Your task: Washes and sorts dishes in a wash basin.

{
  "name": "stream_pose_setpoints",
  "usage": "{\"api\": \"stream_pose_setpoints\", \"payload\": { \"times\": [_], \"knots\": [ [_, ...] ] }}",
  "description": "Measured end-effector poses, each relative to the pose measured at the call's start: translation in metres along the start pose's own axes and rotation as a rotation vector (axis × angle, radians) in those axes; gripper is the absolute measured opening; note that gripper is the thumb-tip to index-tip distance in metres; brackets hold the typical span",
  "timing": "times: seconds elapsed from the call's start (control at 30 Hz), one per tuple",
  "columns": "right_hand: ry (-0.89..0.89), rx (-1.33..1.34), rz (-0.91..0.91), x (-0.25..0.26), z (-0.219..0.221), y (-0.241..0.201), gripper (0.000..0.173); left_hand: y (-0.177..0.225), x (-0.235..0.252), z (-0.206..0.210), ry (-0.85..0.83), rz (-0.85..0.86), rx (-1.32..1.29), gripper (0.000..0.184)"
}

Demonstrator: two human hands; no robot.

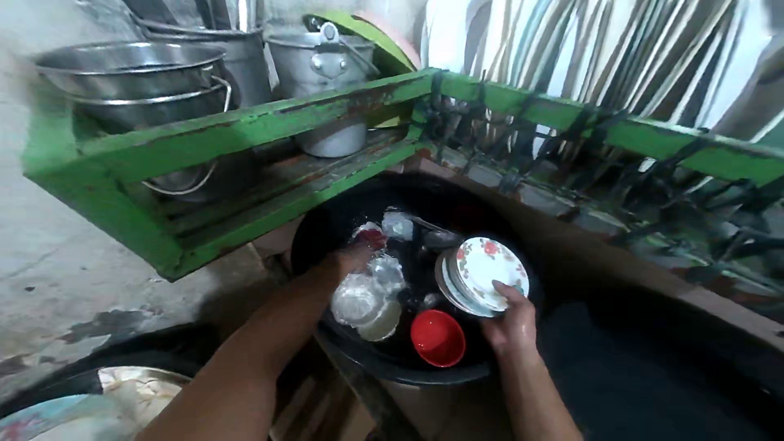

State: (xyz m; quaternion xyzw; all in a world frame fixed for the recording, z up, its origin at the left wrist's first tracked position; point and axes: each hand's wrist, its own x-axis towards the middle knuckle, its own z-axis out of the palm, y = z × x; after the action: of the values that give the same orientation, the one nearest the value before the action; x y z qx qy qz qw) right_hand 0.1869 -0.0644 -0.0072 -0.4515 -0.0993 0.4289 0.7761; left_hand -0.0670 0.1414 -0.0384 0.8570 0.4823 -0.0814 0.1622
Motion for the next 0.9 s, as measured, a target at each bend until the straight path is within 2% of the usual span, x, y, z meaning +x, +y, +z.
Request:
{"api": "stream_pose_setpoints", "payload": {
  "times": [0.1, 0.23, 0.3, 0.37, 0.47, 0.53, 0.63, 0.67, 0.77, 0.9],
  "knots": [
    [0.009, 0.006, -0.005, 0.000, 0.002, -0.001, 0.059, 0.006, -0.014, 0.010, 0.112, -0.043, -0.069, 0.059],
    [0.013, 0.014, -0.010, -0.001, 0.003, -0.003, 0.058, 0.026, -0.022, -0.004, 0.042, -0.075, -0.031, 0.049],
    [0.008, 0.027, -0.013, -0.002, 0.004, -0.004, 0.059, 0.017, -0.015, 0.001, 0.017, -0.072, -0.035, 0.054],
    [0.006, 0.021, -0.014, -0.003, 0.004, -0.004, 0.060, 0.009, -0.022, 0.010, 0.074, -0.117, -0.117, 0.050],
    [0.005, 0.010, -0.018, -0.005, 0.005, -0.003, 0.060, 0.003, -0.014, 0.026, 0.175, -0.121, -0.056, 0.066],
    [0.003, 0.011, -0.022, -0.005, 0.005, -0.003, 0.062, 0.013, -0.007, 0.021, 0.117, -0.122, -0.018, 0.069],
    [0.004, 0.024, -0.027, -0.007, 0.004, -0.004, 0.061, 0.031, -0.016, -0.004, -0.067, -0.078, -0.011, 0.053],
    [0.006, 0.027, -0.025, -0.008, 0.004, -0.005, 0.061, 0.029, -0.016, -0.008, -0.080, -0.033, 0.011, 0.047],
    [-0.013, 0.036, -0.026, -0.007, 0.005, -0.004, 0.059, 0.016, -0.013, -0.010, -0.015, 0.079, 0.052, 0.037],
    [0.018, 0.019, -0.034, -0.004, 0.004, -0.001, 0.062, 0.004, -0.023, -0.021, 0.156, 0.173, -0.201, 0.045]
  ]
}}
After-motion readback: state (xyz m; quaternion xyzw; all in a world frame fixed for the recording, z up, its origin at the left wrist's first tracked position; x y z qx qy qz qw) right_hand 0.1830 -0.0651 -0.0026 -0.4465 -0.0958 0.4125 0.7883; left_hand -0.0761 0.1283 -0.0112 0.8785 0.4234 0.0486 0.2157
